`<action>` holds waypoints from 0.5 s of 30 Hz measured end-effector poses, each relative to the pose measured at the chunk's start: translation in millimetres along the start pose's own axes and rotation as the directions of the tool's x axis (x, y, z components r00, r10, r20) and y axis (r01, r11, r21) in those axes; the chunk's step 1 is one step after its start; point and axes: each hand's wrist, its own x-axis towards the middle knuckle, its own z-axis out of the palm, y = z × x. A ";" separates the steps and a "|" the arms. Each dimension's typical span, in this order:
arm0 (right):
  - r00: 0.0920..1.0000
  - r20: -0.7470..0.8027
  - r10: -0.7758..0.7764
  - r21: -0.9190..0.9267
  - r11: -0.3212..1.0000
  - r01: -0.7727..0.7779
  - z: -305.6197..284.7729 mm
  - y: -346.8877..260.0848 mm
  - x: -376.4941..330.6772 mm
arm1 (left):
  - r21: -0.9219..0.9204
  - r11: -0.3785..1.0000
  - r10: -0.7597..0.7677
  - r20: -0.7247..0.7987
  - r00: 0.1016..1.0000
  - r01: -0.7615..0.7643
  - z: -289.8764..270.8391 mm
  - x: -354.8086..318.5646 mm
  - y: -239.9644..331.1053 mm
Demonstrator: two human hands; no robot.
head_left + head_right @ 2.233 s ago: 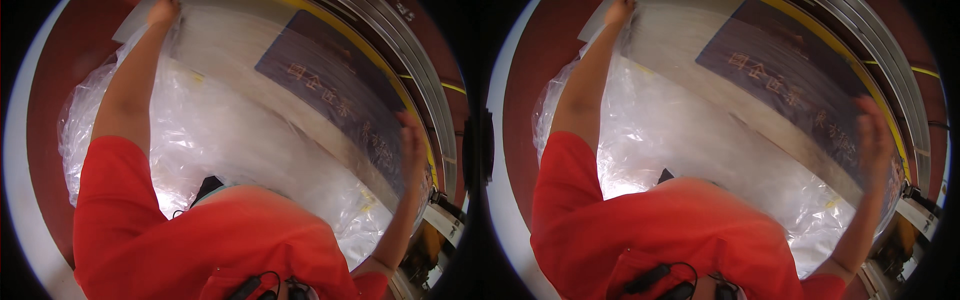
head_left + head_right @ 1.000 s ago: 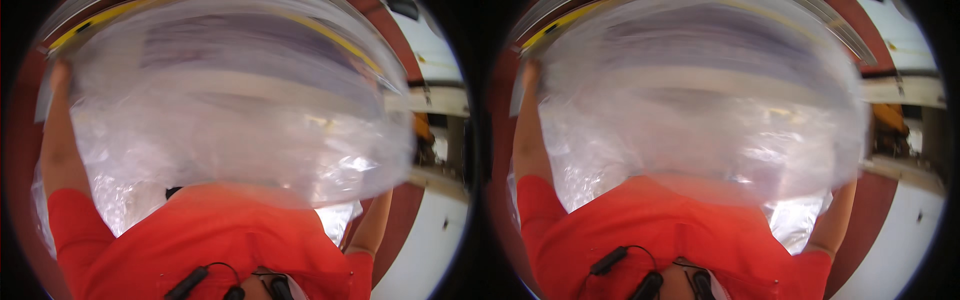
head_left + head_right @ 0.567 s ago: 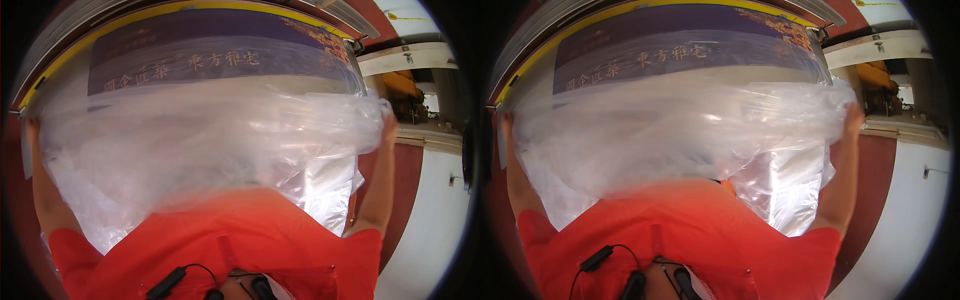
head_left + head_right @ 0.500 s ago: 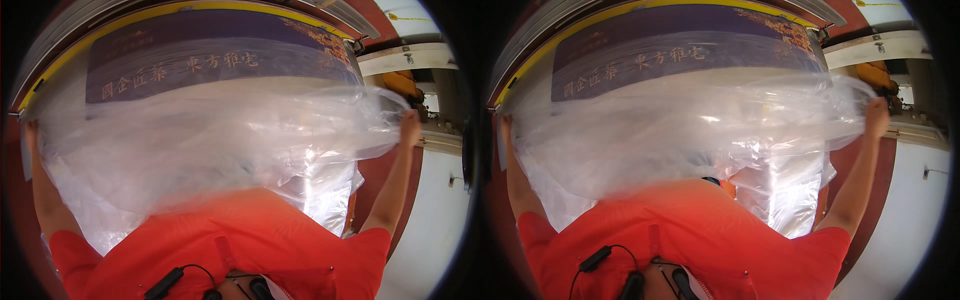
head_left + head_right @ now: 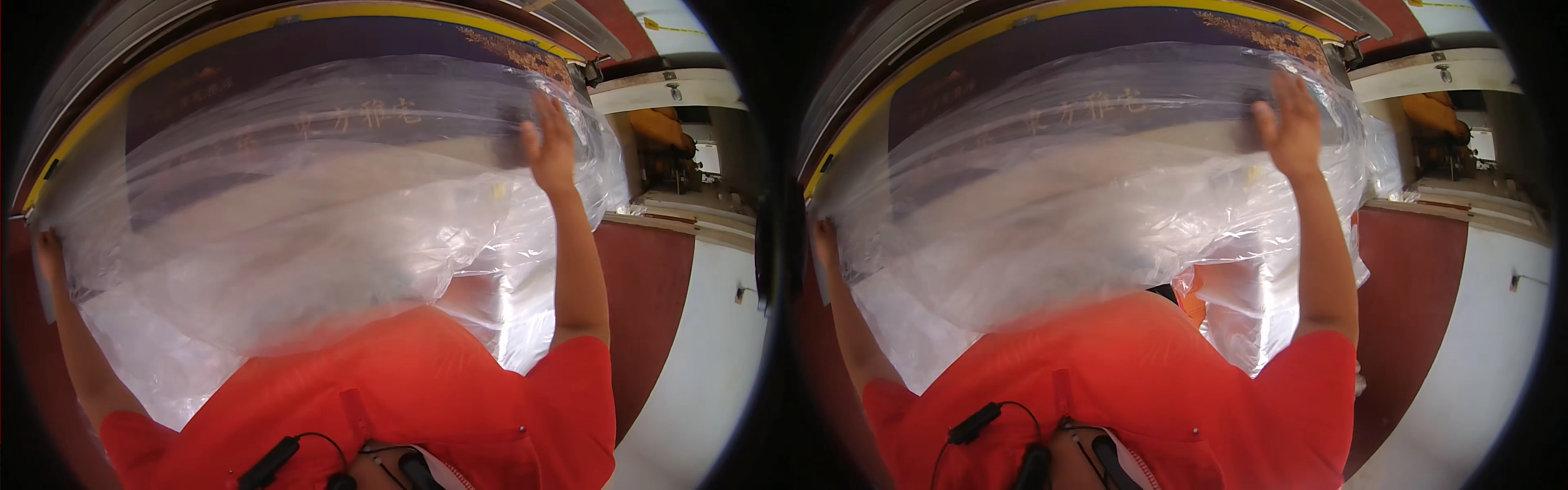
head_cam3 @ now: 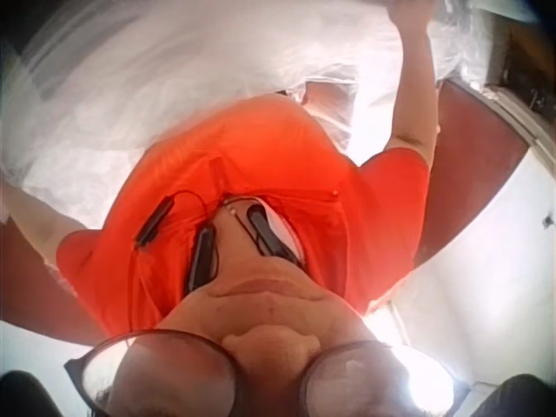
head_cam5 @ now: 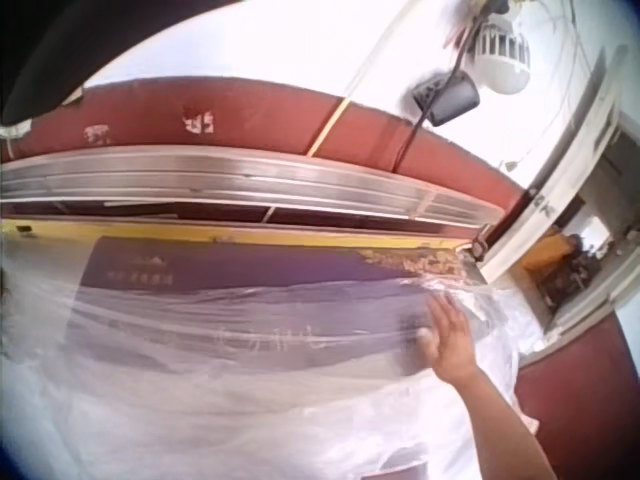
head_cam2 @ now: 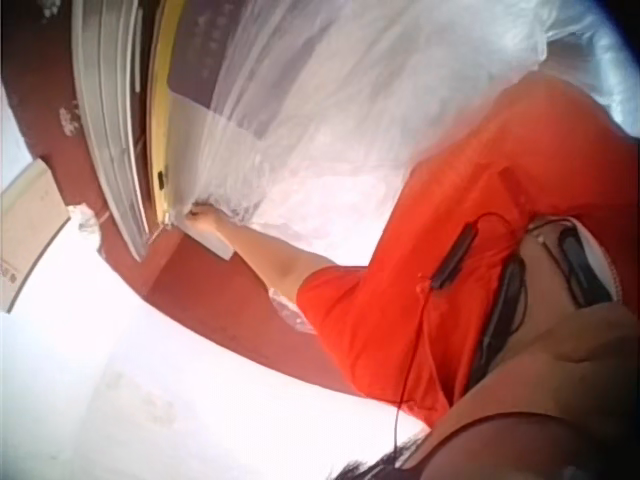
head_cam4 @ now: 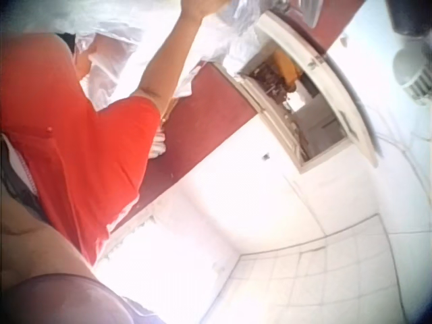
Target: The person wraps a large rectangular object, which appears to be a framed picture or artwork, with a clear plastic sheet. They repeatedly smooth the plastic over the surface and fold the edges to secure the wrapping.
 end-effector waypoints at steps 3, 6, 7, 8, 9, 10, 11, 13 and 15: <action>0.997 0.038 -0.067 0.101 0.993 0.063 17.0 -27.9 -4.7 | 0.037 0.993 0.113 -0.047 0.993 -0.111 -1.9 -6.4 -36.7; 0.993 0.110 0.037 0.110 0.993 -0.049 0.1 -51.1 -32.9 | -0.049 0.995 0.087 0.010 0.996 -0.086 -12.1 -26.1 -45.8; 0.996 0.082 0.017 0.142 0.989 -0.029 0.0 -50.7 -31.7 | -0.020 0.994 0.107 -0.010 0.994 -0.107 -13.5 -27.4 -42.4; 0.999 0.054 -0.002 0.174 0.985 -0.008 0.9 -48.8 -25.9 | 0.011 0.992 0.126 -0.030 0.992 -0.126 -15.7 -28.0 -38.7; 1.000 0.021 -0.020 0.201 0.980 0.015 0.0 -47.4 -18.3 | 0.037 0.989 0.146 -0.053 0.988 -0.144 -18.4 -28.5 -30.9; 1.000 -0.017 -0.004 0.320 0.947 0.009 2.0 -48.9 -6.7 | 0.014 0.983 0.184 -0.074 0.980 -0.184 -21.8 -27.3 -18.2; 1.000 0.014 0.021 0.252 0.968 -0.024 2.7 -48.3 -8.8 | 0.000 0.984 0.180 -0.061 0.982 -0.181 -20.7 -28.4 -13.8; 0.995 0.069 0.067 0.126 0.989 -0.076 11.6 -48.2 -10.5 | -0.010 0.986 0.166 -0.034 0.986 -0.166 -29.8 -34.9 -12.0; 0.996 0.040 0.083 0.097 0.992 -0.086 5.3 -56.0 -22.1 | -0.097 0.993 0.065 -0.052 0.997 -0.069 -43.8 -53.7 -0.6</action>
